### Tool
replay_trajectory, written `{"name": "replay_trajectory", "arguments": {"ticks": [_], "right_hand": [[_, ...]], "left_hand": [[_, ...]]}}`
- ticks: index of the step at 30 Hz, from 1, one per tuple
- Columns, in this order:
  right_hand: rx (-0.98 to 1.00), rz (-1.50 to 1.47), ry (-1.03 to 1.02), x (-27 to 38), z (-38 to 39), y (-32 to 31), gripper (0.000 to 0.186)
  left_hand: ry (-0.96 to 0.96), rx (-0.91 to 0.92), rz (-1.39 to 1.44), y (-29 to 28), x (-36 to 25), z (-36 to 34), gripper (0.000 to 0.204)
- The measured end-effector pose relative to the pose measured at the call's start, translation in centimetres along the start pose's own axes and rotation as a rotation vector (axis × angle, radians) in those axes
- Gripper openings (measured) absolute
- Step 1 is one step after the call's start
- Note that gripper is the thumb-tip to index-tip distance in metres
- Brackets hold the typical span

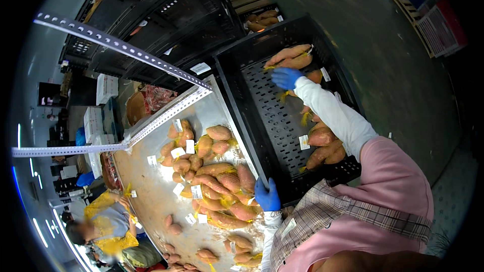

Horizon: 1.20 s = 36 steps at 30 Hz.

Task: The person applies white labels to individual sweet potatoes on a metal table using blue gloves. They pick up a potato, attach a label, and place it into a black crate. Other workers are visible in the background performing similar tasks.

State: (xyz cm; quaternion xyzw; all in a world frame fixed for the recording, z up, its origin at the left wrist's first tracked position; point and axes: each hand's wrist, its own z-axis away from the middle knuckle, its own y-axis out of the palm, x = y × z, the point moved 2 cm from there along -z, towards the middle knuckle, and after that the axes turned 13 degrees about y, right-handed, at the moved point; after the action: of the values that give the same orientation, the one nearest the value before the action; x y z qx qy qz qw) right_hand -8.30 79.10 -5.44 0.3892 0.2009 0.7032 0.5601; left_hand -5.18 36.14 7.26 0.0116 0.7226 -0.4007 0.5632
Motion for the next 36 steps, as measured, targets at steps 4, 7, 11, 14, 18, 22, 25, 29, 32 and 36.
{"name": "replay_trajectory", "arguments": {"ticks": [4,7,11,14,18,22,25,29,32,36], "right_hand": [[-0.831,1.87,-1.071,2.8,-0.8,3.8,0.059],[-0.853,2.293,-0.629,5.0,-1.3,2.6,0.078],[-0.639,2.519,-0.474,7.1,-1.3,2.3,0.079],[-0.62,2.56,-0.67,6.0,0.4,3.9,0.085],[-0.143,2.804,-0.391,-1.0,5.6,2.4,0.089],[-0.05,2.812,-0.384,-1.3,6.9,-1.8,0.081],[-0.16,2.834,-0.494,-0.6,5.3,-3.3,0.079],[-0.189,2.963,-0.307,-0.9,5.2,-1.1,0.08],[-0.386,2.811,-0.242,-2.0,7.1,2.1,0.077],[-0.673,2.65,-0.248,-6.2,11.0,2.2,0.077]], "left_hand": [[-0.004,0.021,-0.027,0.1,0.2,0.1,0.033],[-0.077,0.011,0.0,0.2,0.5,0.2,0.034],[0.063,-0.034,-0.15,0.2,0.3,0.0,0.03],[0.065,-0.027,-0.19,0.0,-0.1,-0.1,0.032],[0.022,0.001,-0.181,-0.2,-0.9,-0.6,0.033],[0.095,-0.054,-0.023,-0.3,-2.1,-1.0,0.04],[0.306,-0.072,-0.194,-1.5,-3.0,-0.3,0.046],[0.204,-0.29,-0.155,-7.7,-1.7,3.4,0.042],[-0.025,-0.58,0.14,-14.3,1.3,8.2,0.037],[-0.282,-0.774,-0.036,-21.1,4.7,14.8,0.034]]}}
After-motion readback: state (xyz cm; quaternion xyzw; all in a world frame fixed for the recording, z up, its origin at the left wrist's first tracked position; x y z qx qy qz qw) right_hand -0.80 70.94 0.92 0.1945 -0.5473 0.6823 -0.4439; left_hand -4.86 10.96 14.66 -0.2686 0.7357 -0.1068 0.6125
